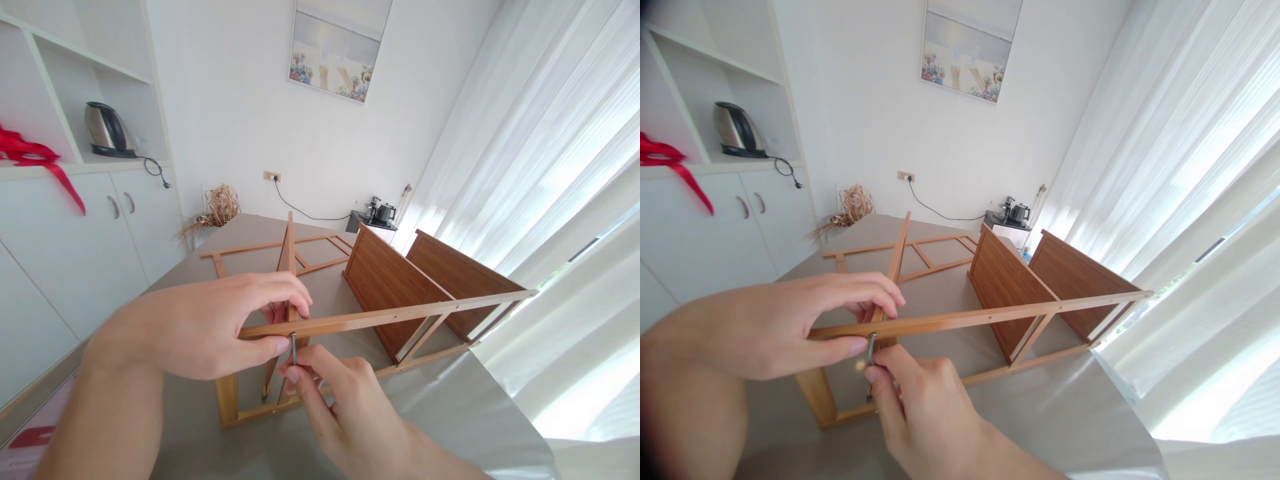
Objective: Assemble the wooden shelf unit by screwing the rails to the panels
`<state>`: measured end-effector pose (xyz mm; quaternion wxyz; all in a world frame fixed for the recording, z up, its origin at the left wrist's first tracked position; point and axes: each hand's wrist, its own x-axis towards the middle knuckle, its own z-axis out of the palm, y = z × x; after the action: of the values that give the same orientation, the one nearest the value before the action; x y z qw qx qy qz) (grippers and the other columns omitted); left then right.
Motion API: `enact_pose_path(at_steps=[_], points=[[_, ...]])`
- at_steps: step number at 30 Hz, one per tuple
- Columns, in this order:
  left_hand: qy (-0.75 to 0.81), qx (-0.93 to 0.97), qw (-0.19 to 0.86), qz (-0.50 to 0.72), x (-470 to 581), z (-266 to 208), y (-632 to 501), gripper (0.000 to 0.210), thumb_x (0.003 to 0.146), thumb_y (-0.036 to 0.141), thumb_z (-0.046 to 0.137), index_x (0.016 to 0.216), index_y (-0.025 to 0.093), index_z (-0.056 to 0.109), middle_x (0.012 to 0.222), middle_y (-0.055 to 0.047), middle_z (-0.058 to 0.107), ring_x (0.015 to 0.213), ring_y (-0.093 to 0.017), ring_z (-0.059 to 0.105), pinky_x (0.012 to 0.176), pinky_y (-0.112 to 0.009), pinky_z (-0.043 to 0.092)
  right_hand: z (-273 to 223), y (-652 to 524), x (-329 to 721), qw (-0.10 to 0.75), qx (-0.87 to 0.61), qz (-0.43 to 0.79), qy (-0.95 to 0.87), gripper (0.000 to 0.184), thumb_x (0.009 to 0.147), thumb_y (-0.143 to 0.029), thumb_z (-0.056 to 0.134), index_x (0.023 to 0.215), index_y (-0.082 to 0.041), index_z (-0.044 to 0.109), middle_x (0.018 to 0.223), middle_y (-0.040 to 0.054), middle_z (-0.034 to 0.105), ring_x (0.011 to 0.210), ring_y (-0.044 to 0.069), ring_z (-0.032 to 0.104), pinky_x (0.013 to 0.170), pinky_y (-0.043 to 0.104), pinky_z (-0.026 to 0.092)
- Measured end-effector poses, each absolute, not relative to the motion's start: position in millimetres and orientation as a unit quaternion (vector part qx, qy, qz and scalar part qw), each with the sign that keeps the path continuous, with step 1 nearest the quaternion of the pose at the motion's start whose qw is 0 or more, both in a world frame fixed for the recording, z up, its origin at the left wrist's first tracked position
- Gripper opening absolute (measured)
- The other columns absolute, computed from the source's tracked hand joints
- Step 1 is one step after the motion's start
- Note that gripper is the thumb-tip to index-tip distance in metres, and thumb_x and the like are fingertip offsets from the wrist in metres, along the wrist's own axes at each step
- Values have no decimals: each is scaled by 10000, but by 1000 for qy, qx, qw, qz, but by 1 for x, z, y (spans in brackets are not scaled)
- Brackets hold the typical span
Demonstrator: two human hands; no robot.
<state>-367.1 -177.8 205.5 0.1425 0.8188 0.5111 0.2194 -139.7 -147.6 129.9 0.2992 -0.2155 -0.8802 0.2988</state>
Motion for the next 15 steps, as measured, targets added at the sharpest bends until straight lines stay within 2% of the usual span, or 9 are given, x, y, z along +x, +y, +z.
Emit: enact_pose_path(at_steps=[3,6,10,15], points=[[493,829,189,184,-368,208,-176,274,921,321,575,1195,325,597,1232,2,632,1014,-160,619,856,-224,498,129,-147,-139,305,-209,275,-888,143,1015,-248,449,988,-214,585,770,-19,678,604,85,617,542,154,423],[499,824,199,182,-366,211,-177,202,922,318,577,1121,310,615,1156,12,647,966,-151,613,856,-225,484,126,-146,-138,318,-190,224,-901,152,1023,-214,436,998,-198,585,760,-13,658,574,85,574,562,178,424],[505,820,204,177,-364,213,-179,125,914,304,583,1033,297,621,1083,23,654,910,-143,607,827,-226,474,126,-146,-137,335,-174,184,-908,140,1020,-184,439,1005,-185,578,797,10,676,632,103,623,613,192,457],[509,820,198,171,-362,215,-179,91,911,303,583,992,289,623,1065,24,653,871,-140,602,754,-224,465,133,-147,-134,304,-190,214,-909,146,1032,-229,426,1003,-208,567,807,4,697,681,110,685,637,176,498]])
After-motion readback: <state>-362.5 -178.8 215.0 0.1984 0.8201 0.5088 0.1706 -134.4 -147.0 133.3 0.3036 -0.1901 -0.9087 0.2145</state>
